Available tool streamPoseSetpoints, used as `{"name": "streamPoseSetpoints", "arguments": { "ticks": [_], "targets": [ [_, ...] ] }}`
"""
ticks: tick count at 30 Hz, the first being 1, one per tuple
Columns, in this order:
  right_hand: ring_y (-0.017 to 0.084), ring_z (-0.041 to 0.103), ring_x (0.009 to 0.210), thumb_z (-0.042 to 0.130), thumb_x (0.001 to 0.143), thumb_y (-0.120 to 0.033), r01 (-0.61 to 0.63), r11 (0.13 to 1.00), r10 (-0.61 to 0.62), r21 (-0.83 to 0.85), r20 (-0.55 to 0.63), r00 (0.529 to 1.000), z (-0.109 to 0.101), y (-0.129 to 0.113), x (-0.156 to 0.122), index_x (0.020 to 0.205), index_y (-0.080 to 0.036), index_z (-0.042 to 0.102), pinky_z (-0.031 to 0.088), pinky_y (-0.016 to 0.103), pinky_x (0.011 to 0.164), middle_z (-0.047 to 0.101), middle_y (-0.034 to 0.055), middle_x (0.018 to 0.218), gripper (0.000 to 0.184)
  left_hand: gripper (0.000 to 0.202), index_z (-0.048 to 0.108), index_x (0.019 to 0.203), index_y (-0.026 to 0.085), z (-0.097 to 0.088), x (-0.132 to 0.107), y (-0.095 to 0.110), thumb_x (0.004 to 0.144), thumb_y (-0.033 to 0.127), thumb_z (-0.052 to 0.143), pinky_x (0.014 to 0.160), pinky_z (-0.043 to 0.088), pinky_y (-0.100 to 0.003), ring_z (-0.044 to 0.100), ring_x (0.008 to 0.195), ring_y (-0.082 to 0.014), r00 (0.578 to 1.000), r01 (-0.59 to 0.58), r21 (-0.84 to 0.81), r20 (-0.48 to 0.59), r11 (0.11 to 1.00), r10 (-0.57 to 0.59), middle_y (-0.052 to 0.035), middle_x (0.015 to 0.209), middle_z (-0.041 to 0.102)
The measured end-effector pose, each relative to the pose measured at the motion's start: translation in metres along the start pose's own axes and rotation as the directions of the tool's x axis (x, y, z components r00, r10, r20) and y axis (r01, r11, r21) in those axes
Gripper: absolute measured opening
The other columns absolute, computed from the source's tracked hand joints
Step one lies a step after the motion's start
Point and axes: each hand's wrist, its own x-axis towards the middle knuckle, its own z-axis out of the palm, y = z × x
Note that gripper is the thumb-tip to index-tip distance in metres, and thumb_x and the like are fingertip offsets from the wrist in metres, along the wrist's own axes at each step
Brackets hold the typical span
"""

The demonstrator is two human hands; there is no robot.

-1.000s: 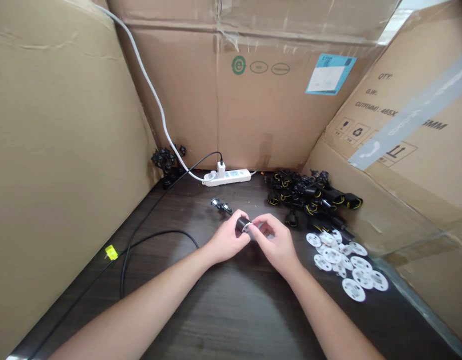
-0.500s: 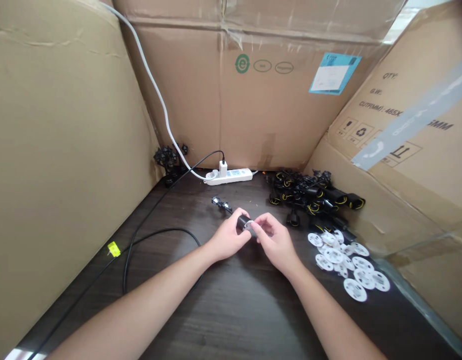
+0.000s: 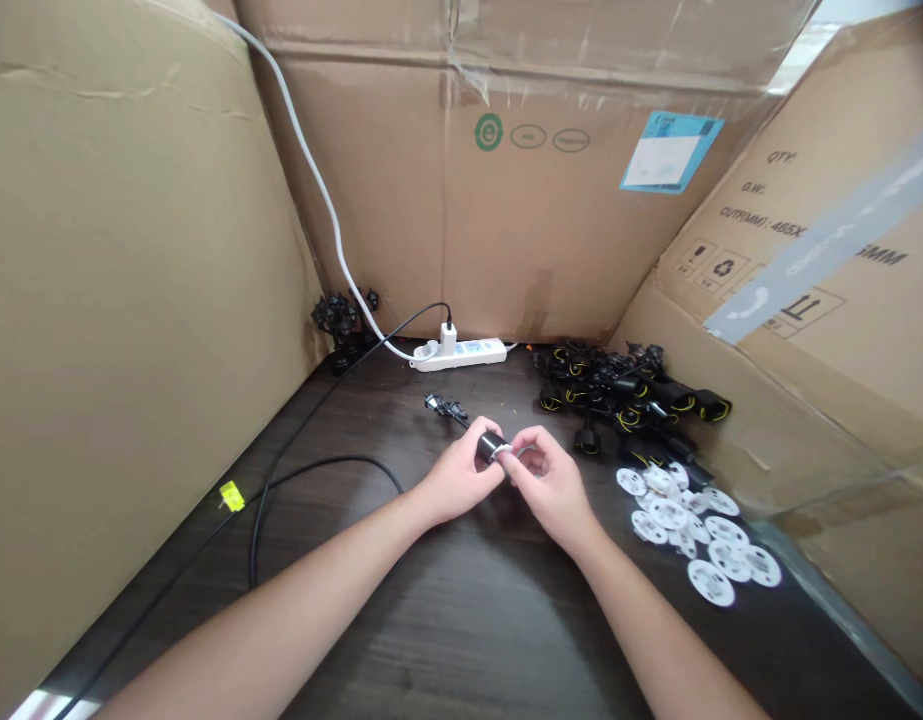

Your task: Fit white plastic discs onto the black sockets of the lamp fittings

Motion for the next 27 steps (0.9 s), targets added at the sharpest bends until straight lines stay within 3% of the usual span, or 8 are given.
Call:
{"name": "streamPoseSetpoints", "arguments": {
  "ticks": [9, 15, 20, 27],
  "targets": [
    [0.015, 0.058, 0.058, 0.069, 0.086, -0.028, 0.132, 0.980, -0.153, -0.147, -0.142, 0.978, -0.0012, -0.0015, -0.0034, 0.088, -0.020, 0.069, 0.046, 0.026, 0.053, 0.070, 0.0033, 0.079, 0.008, 0.026, 0.046, 0.107, 0.022, 0.0026, 0.0000, -0.0040, 0.086, 0.023, 0.062, 0.063, 0.038, -0.022, 0.046, 0.069, -0.0100, 1.000, 0.004, -0.010, 0.028, 1.000, -0.004, 0.0056, 0.082, 0.050],
    [0.015, 0.060, 0.061, 0.068, 0.090, -0.025, 0.231, 0.955, -0.260, -0.188, -0.153, 0.953, -0.0047, -0.0007, -0.0040, 0.096, -0.020, 0.077, 0.049, 0.027, 0.056, 0.075, 0.0049, 0.088, 0.012, 0.028, 0.046, 0.107, 0.021, 0.0002, -0.0009, 0.0016, 0.082, 0.018, 0.059, 0.067, 0.038, -0.023, 0.045, 0.073, -0.0112, 0.999, -0.005, -0.042, 0.054, 0.999, 0.008, 0.0044, 0.086, 0.049],
    [0.015, 0.061, 0.061, 0.068, 0.090, -0.023, 0.250, 0.951, -0.272, -0.182, -0.108, 0.956, -0.0064, -0.0005, -0.0014, 0.098, -0.021, 0.077, 0.050, 0.027, 0.057, 0.076, 0.0043, 0.088, 0.012, 0.029, 0.046, 0.107, 0.021, -0.0022, -0.0013, 0.0016, 0.079, 0.016, 0.051, 0.067, 0.036, -0.025, 0.042, 0.073, -0.0124, 0.999, 0.008, -0.046, 0.039, 0.999, -0.007, 0.0041, 0.085, 0.046],
    [0.014, 0.060, 0.061, 0.068, 0.089, -0.020, 0.218, 0.962, -0.237, -0.162, -0.105, 0.966, -0.0062, 0.0031, -0.0003, 0.099, -0.021, 0.078, 0.049, 0.026, 0.056, 0.075, 0.0037, 0.089, 0.015, 0.031, 0.045, 0.108, 0.020, -0.0003, -0.0017, 0.0045, 0.080, 0.019, 0.056, 0.069, 0.038, -0.025, 0.044, 0.074, -0.0124, 0.999, 0.018, -0.049, 0.041, 0.999, -0.016, 0.0037, 0.087, 0.048]
  ]
}}
